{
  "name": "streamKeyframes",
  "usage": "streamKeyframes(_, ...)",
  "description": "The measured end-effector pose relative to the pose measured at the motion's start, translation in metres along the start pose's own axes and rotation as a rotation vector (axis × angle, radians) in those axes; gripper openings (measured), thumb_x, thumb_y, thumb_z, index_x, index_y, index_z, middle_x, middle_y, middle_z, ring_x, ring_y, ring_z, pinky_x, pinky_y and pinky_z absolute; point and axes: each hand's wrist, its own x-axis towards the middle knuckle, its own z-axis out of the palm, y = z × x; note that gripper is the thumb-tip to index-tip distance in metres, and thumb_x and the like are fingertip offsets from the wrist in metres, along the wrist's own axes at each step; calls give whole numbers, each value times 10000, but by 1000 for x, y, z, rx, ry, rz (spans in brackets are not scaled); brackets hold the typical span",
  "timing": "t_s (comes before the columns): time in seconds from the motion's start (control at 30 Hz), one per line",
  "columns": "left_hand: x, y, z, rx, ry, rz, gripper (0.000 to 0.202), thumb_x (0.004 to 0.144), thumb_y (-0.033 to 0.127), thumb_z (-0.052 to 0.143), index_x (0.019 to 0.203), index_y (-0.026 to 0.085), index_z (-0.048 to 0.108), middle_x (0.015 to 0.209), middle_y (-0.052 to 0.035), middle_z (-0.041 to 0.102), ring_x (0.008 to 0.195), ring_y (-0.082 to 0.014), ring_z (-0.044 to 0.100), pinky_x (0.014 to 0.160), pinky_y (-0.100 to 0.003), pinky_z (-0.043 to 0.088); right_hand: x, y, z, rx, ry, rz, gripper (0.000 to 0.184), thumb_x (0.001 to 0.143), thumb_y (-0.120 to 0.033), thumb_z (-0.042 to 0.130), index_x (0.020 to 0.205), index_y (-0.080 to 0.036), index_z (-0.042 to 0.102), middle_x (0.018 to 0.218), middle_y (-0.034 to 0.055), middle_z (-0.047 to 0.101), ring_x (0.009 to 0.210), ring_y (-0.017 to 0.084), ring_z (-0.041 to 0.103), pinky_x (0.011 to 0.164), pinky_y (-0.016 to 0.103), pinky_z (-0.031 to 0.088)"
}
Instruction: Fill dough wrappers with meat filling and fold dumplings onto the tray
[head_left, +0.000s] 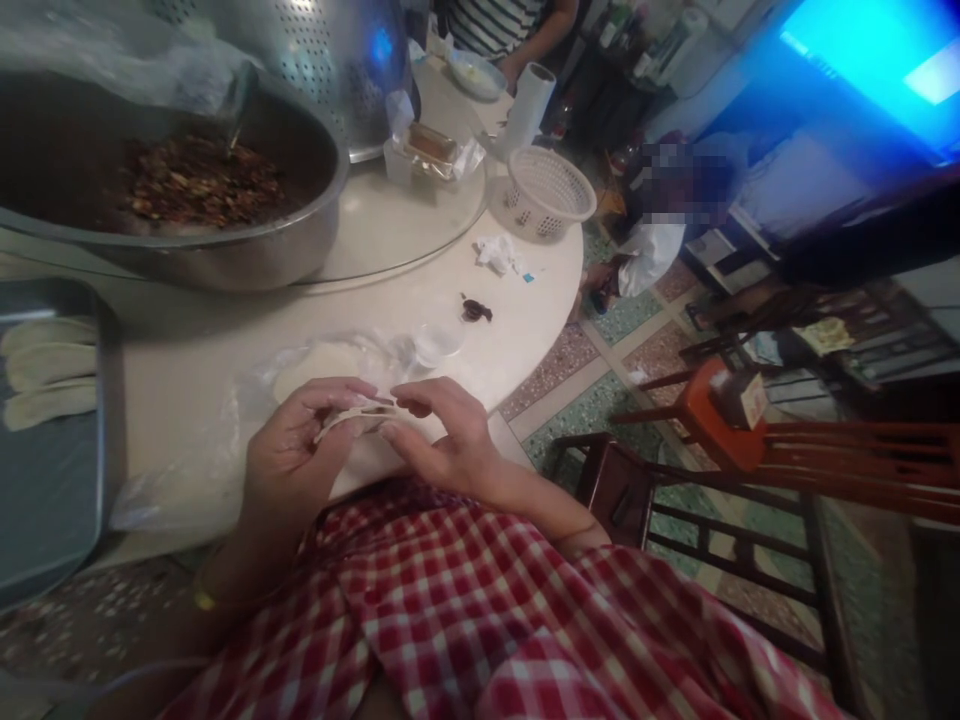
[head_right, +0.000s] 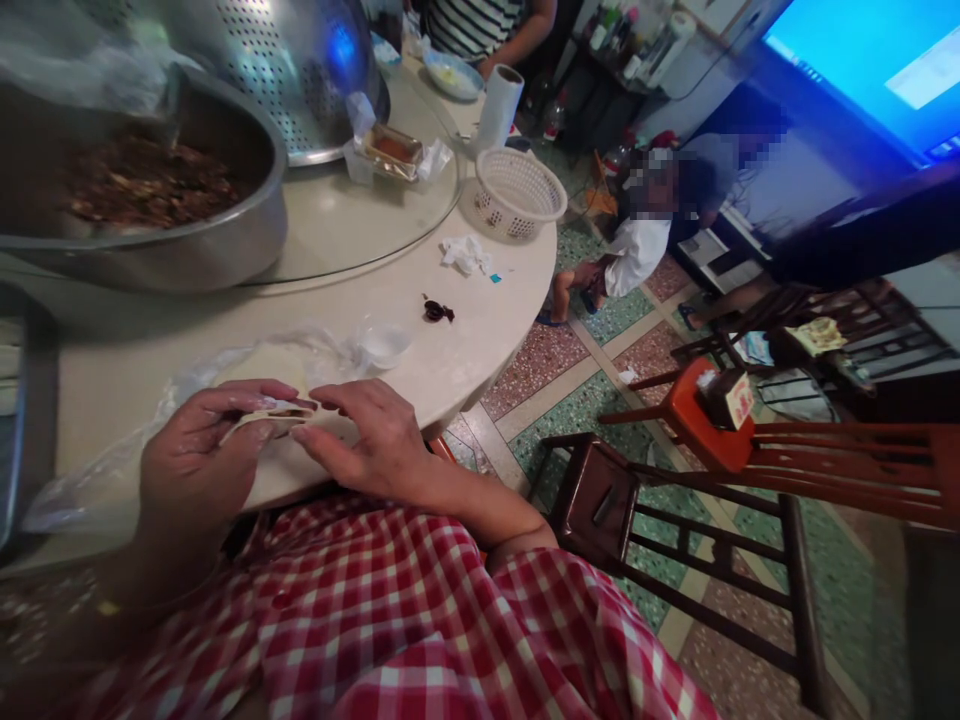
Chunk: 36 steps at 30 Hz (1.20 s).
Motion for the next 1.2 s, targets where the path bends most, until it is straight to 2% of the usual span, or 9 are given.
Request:
streamKeyframes(0.17,1,2,6,-1,15,-33,68,840,220,706,883,271,690,982,-6,741,935,-182,711,776,-295,612,-3,3,4,-28,55,-44,148,988,-261,560,956,-175,677,820,71,748,749,163,682,693,326,570)
streamKeyframes(0.47,0,4,10,12,-19,-71,110,836,185,677,862,291,665,968,14,752,870,-168,730,740,-272,603,-2,5,9,-3,312,-146,151,954,-294,598,1013,-175,671,863,79,722,798,179,672,723,335,587)
streamKeyframes(0.57,1,2,11,-68,-15,-177,76,811,214,707,839,272,666,971,7,758,859,-167,732,745,-270,603,-2,6,11,28,248,-66,278,967,-367,581,1090,-155,711,1015,119,731,950,193,687,830,348,606)
streamKeyframes(0.7,1,1,13,-99,-19,-274,61,813,287,714,813,251,666,943,-22,770,816,-173,728,714,-275,607,-6,9,16,-66,138,9,251,974,-334,573,1013,-190,776,1080,103,746,977,180,691,859,344,598)
streamKeyframes(0.83,-1,0,15,-131,-42,-329,142,797,344,747,839,234,667,981,-43,772,873,-195,729,773,-308,609,-8,12,19,12,226,32,267,971,-316,559,904,-199,789,997,90,779,903,180,707,832,369,592)
streamKeyframes(0.93,-2,2,15,-148,-34,-359,148,832,336,739,877,215,666,1008,-35,764,866,-169,711,787,-289,590,-6,15,19,190,197,86,334,959,-438,546,922,-205,782,1086,101,779,997,203,711,935,404,563)
streamKeyframes(1.03,0,8,12,-109,-62,-344,112,872,311,703,900,207,673,1045,-34,751,890,-166,705,781,-279,576,-1,17,20,642,75,379,582,919,-664,462,1209,-218,697,1337,111,689,1222,246,646,1062,468,502)
streamKeyframes(1.1,3,12,8,-10,-197,-256,96,893,302,669,901,208,682,1025,-41,752,912,-185,708,794,-301,573,4,16,24,1074,30,652,685,926,-718,346,1321,-224,608,1362,107,668,1255,248,628,1092,495,476)
streamKeyframes(1.2,10,13,0,266,-465,63,89,916,282,622,927,234,697,989,-27,759,951,-197,700,852,-327,548,11,10,31,1567,-83,978,632,970,-658,275,1340,-238,568,1251,85,710,1176,227,661,1111,494,451)
